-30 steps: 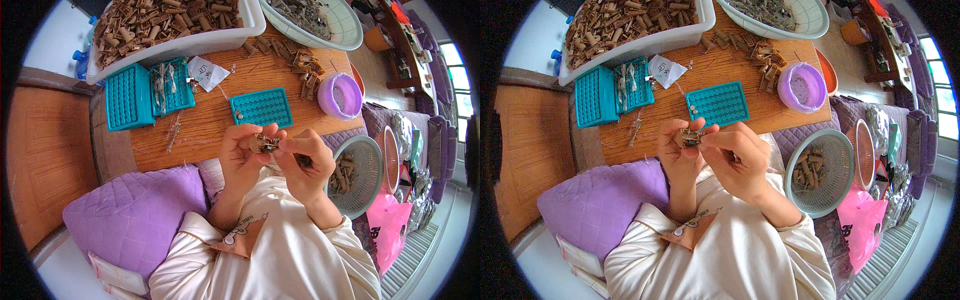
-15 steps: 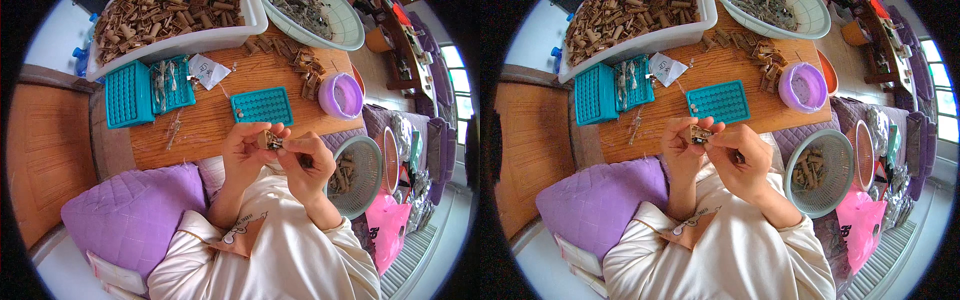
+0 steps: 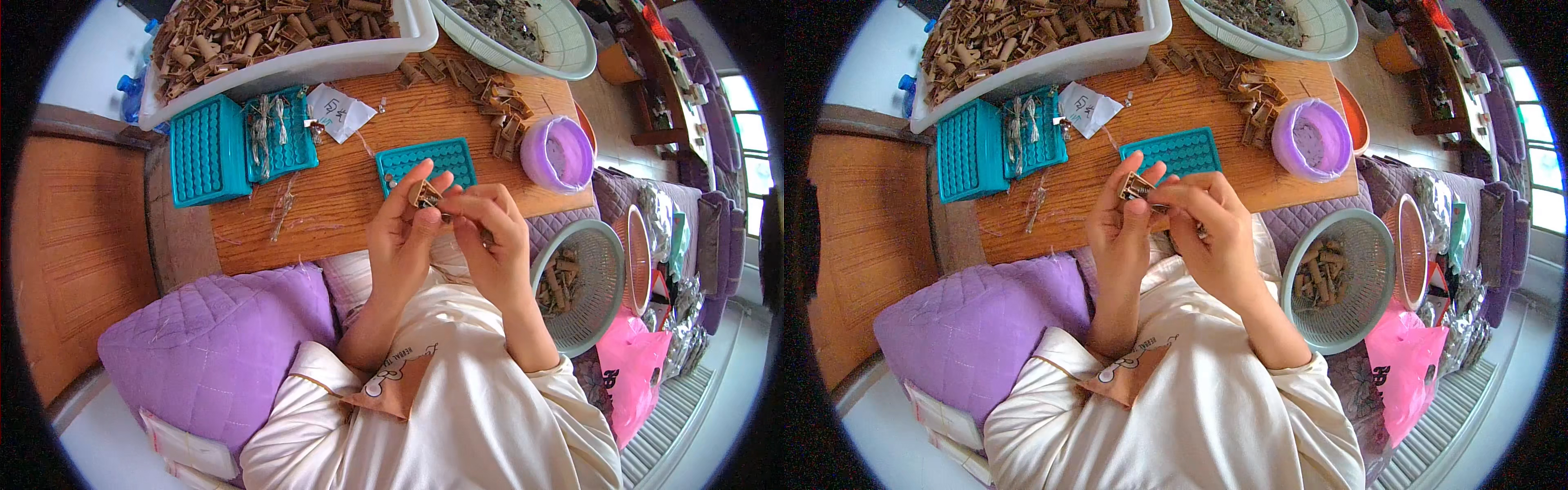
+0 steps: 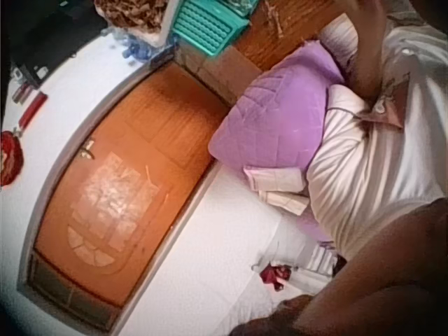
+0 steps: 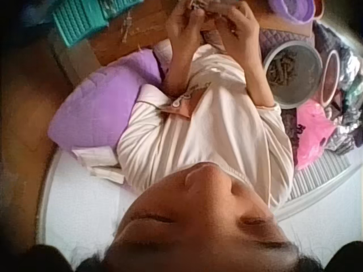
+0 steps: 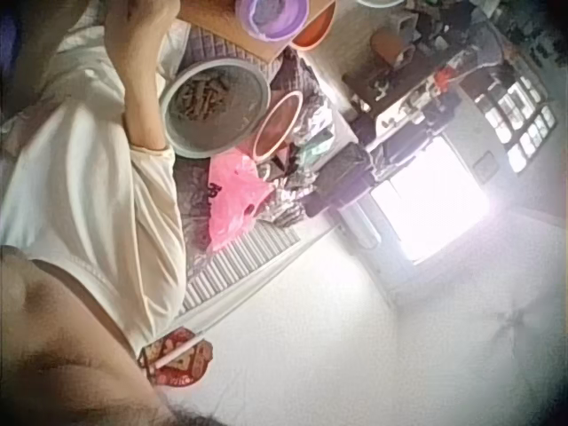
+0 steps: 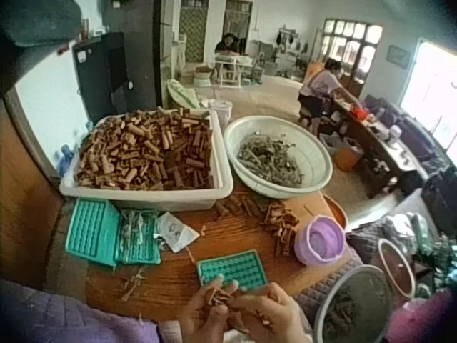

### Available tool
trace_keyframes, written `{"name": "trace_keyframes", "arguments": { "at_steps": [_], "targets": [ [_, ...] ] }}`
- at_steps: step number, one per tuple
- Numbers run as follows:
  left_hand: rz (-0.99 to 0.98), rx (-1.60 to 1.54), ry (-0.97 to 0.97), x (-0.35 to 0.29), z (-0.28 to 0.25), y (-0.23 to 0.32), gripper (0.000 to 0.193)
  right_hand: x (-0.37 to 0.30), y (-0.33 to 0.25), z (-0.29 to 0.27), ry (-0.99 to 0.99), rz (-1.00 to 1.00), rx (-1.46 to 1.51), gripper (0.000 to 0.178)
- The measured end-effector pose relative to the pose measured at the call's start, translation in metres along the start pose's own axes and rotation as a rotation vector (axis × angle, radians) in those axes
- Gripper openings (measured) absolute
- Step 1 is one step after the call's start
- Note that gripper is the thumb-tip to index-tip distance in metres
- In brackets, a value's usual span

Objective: The person assembles small plastic parts by hand, placing white inserts and springs into plastic housings.

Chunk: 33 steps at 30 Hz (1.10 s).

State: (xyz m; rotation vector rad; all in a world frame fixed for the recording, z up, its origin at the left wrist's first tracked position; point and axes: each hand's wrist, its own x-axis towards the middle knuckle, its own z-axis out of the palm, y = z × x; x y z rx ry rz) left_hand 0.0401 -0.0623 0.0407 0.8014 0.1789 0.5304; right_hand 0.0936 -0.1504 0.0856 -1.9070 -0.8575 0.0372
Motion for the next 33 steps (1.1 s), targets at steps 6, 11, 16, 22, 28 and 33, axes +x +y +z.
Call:
{"name": "trace_keyframes", "arguments": {
  "at_steps": [6,11,16,22,28,33],
  "targets": [
    [0.066,0.161,0.06,0.002,0.001,0.005,0.034,-0.012,0.012,0.016,-0.027,0.421,0.52,0.033],
    [-0.052,-0.073,0.102,0.005,-0.004,0.008,0.031,-0.007,0.015,0.022,0.025,0.435,0.585,0.039],
    [-0.15,-0.31,0.099,0.009,-0.009,0.007,0.031,0.001,0.026,0.015,-0.102,0.438,0.533,0.044],
    [-0.078,-0.045,0.092,-0.002,-0.003,-0.014,0.028,-0.003,0.03,0.013,-0.031,0.291,0.532,0.043],
    [-0.068,0.305,0.032,-0.009,0.014,-0.016,0.025,-0.007,0.033,-0.002,-0.053,0.424,0.249,0.036],
    [-0.14,0.348,-0.005,-0.009,-0.008,-0.019,0.027,0.004,0.051,-0.011,-0.313,0.331,0.285,0.037]
  ]
}}
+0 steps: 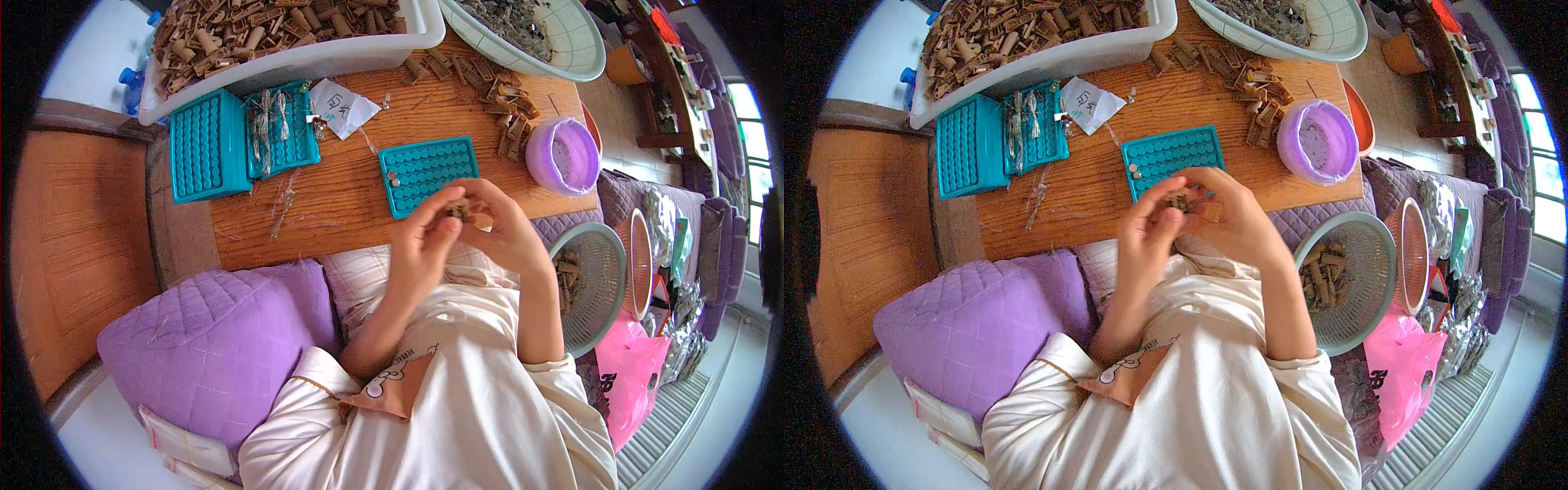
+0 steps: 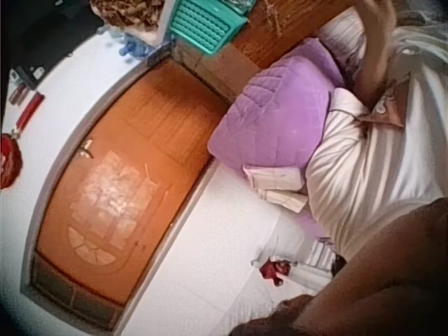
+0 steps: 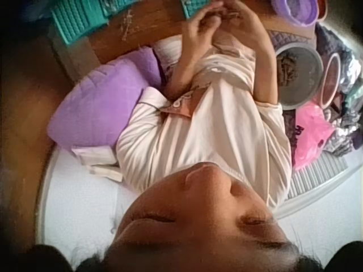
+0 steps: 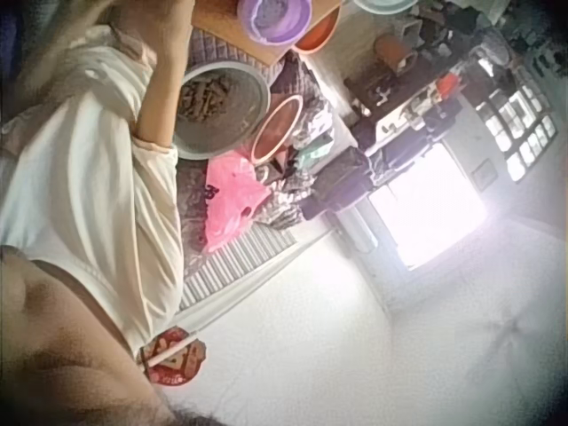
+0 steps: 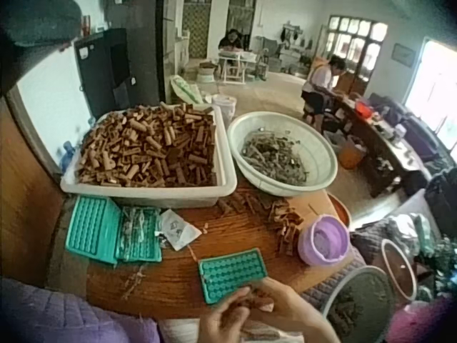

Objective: The person assembles small plastic parts by hand, placing white inserts and springs into plastic housings.

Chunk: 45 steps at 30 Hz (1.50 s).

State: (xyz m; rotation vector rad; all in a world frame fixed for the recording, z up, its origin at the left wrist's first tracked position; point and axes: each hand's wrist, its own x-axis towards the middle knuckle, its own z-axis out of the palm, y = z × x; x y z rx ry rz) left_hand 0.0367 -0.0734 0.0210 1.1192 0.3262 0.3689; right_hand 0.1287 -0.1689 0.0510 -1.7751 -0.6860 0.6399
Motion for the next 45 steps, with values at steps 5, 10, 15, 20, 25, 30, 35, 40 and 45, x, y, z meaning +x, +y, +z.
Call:
{"name": "trace_keyframes", "arguments": {
  "at_steps": [5,10,15,20,25,30,35,40,45],
  "targets": [
    [-0.142,-0.174,0.237,-0.006,-0.059,0.011,0.034,0.029,0.007,0.016,0.081,0.022,-0.202,0.037],
    [-0.189,-0.196,0.327,-0.007,-0.083,0.001,0.04,0.053,0.023,0.056,0.129,-0.083,-0.407,0.033],
    [-0.198,-0.26,0.193,0.001,-0.081,0.006,0.041,0.06,0.029,0.052,0.052,-0.024,-0.496,0.025],
    [-0.202,-0.277,0.136,0.002,-0.082,0.004,0.043,0.049,0.009,0.054,0.126,-0.166,-0.352,0.02],
    [-0.201,-0.311,0.081,0.003,-0.078,0.001,0.039,0.036,-0.005,0.065,0.138,-0.647,-0.386,0.013],
    [-0.212,-0.311,0.196,0.003,-0.074,-0.001,0.025,0.038,0.0,0.063,0.069,-0.535,-0.389,0.018],
    [-0.22,-0.235,0.1,0.002,-0.077,0.001,0.022,0.056,0.021,0.058,0.172,-0.266,-0.524,0.021],
    [-0.24,-0.234,0.067,0.004,-0.076,0.003,0.022,0.06,0.031,0.056,0.074,-0.283,-0.69,0.02],
    [-0.254,-0.222,0.071,0.002,-0.079,-0.001,0.029,0.042,0.005,0.061,0.195,-0.307,-0.273,0.018]
  ]
}}
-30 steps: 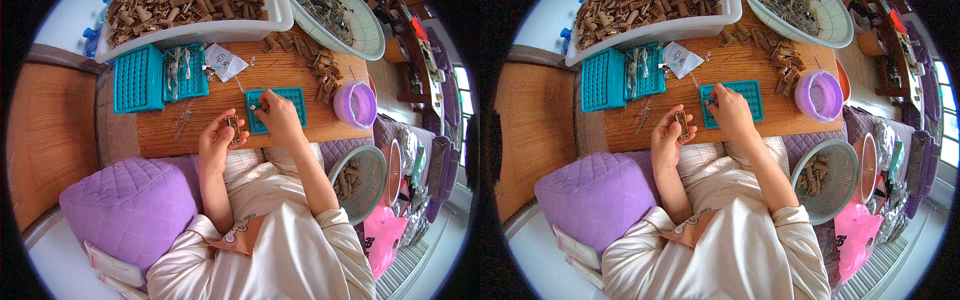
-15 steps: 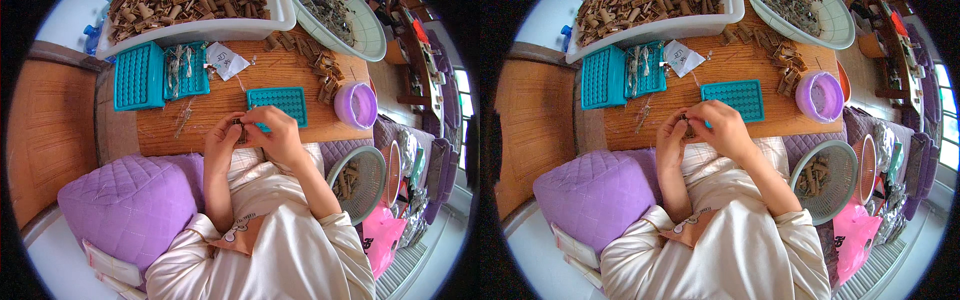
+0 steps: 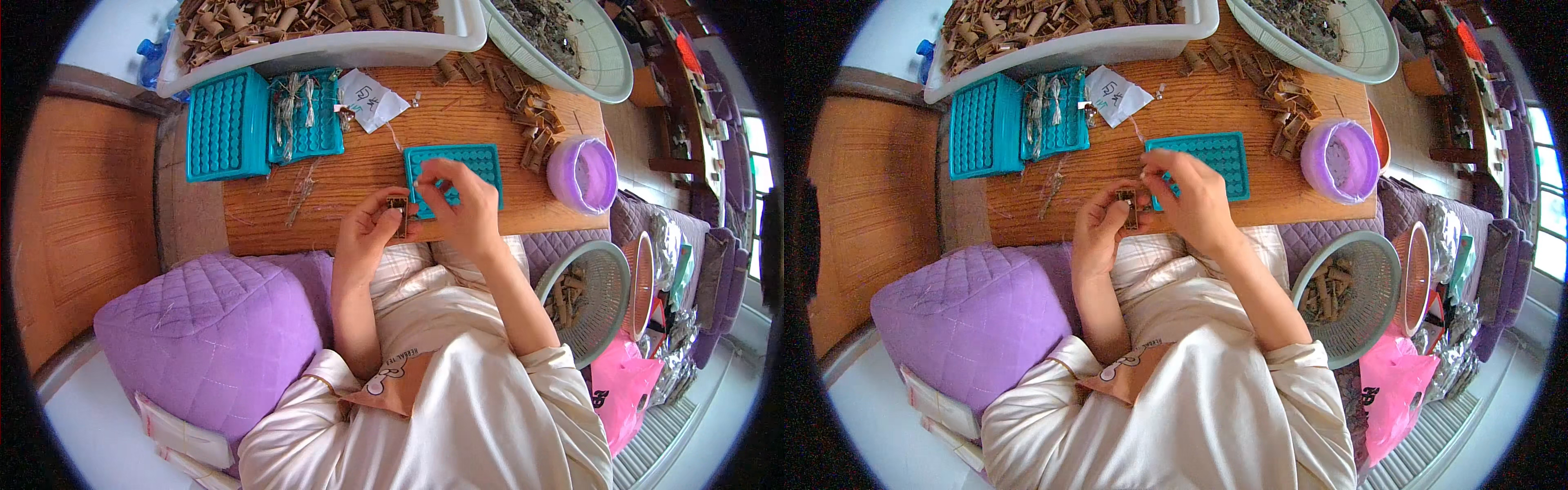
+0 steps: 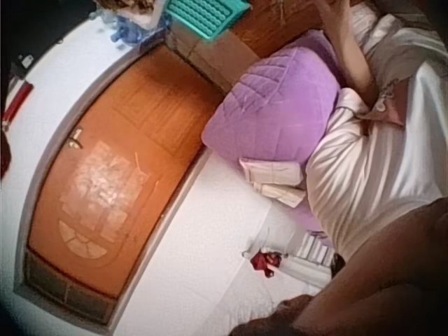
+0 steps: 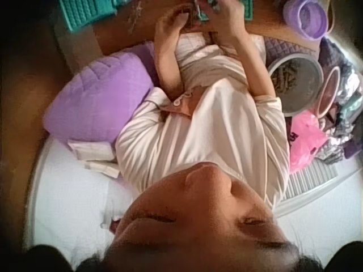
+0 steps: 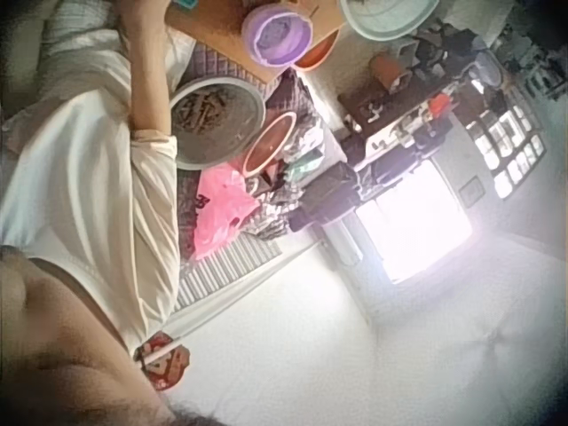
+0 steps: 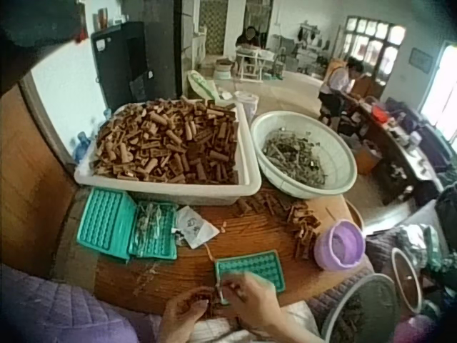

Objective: The person assembles small plastic parts by hand, placing white inserts and springs into plastic housings.

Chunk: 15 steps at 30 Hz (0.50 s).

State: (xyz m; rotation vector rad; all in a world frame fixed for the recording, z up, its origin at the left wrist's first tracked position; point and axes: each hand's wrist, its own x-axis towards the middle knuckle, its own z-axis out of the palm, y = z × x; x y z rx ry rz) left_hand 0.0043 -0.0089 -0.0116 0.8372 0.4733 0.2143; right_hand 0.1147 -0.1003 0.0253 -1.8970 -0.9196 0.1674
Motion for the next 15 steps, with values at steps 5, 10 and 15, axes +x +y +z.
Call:
{"name": "trace_keyframes", "arguments": {
  "at_steps": [5,10,15],
  "targets": [
    [0.037,0.022,0.007,-0.002,0.007,0.001,0.027,-0.01,-0.009,-0.006,-0.059,-0.363,-0.053,0.018],
    [0.002,0.086,0.049,0.0,0.008,0.0,0.023,-0.008,-0.002,-0.016,-0.243,-0.349,-0.122,0.018],
    [-0.002,0.033,0.059,0.0,0.005,0.004,0.02,0.015,0.006,-0.045,-0.299,-0.219,-0.519,0.072]
  ]
}}
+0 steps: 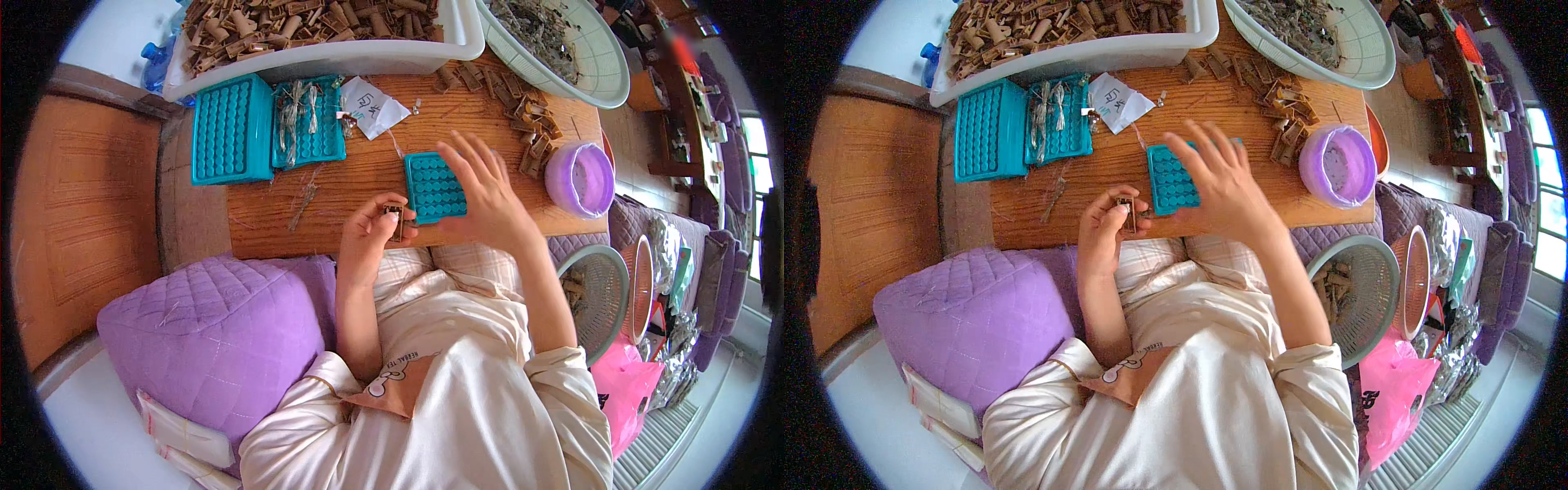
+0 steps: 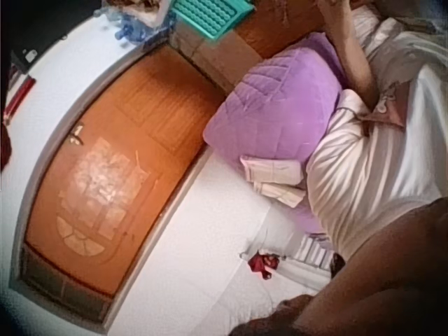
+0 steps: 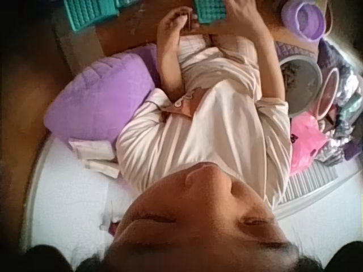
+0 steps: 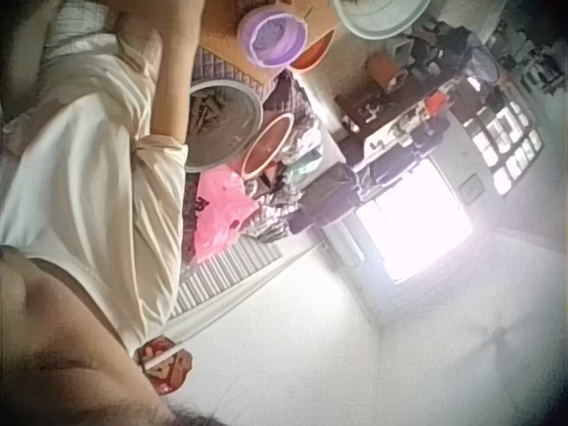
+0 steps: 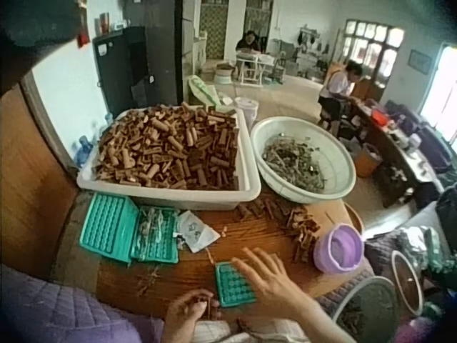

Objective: The person assembles small plastic parts by hand, placing white inserts and springs into plastic housings.

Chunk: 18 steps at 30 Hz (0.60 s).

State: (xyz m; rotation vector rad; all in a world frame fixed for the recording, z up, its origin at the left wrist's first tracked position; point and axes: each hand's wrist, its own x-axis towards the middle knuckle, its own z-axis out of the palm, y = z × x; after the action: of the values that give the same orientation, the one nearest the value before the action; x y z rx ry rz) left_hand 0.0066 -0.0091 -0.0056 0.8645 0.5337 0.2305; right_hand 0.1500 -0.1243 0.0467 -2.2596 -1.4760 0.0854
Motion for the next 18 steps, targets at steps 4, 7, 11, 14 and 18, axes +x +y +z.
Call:
{"name": "trace_keyframes", "arguments": {
  "at_steps": [4,7,11,14,18],
  "targets": [
    [0.055,-0.043,-0.019,0.001,-0.006,0.001,0.02,0.003,0.019,-0.001,-0.385,0.095,-0.088,0.092],
    [0.033,-0.058,-0.004,-0.002,-0.006,0.004,0.02,0.005,0.018,-0.008,-0.414,0.053,-0.114,0.089],
    [0.068,-0.075,-0.011,-0.006,-0.01,0.009,0.02,0.007,0.021,-0.017,-0.406,0.003,-0.117,0.086],
    [0.077,-0.096,0.039,-0.008,-0.01,0.013,0.024,0.01,0.023,-0.032,-0.349,0.011,0.054,0.083],
    [0.261,-0.355,-0.48,-0.024,-0.024,0.02,0.021,0.022,0.018,-0.035,-0.05,-0.007,0.754,0.068]
  ]
}}
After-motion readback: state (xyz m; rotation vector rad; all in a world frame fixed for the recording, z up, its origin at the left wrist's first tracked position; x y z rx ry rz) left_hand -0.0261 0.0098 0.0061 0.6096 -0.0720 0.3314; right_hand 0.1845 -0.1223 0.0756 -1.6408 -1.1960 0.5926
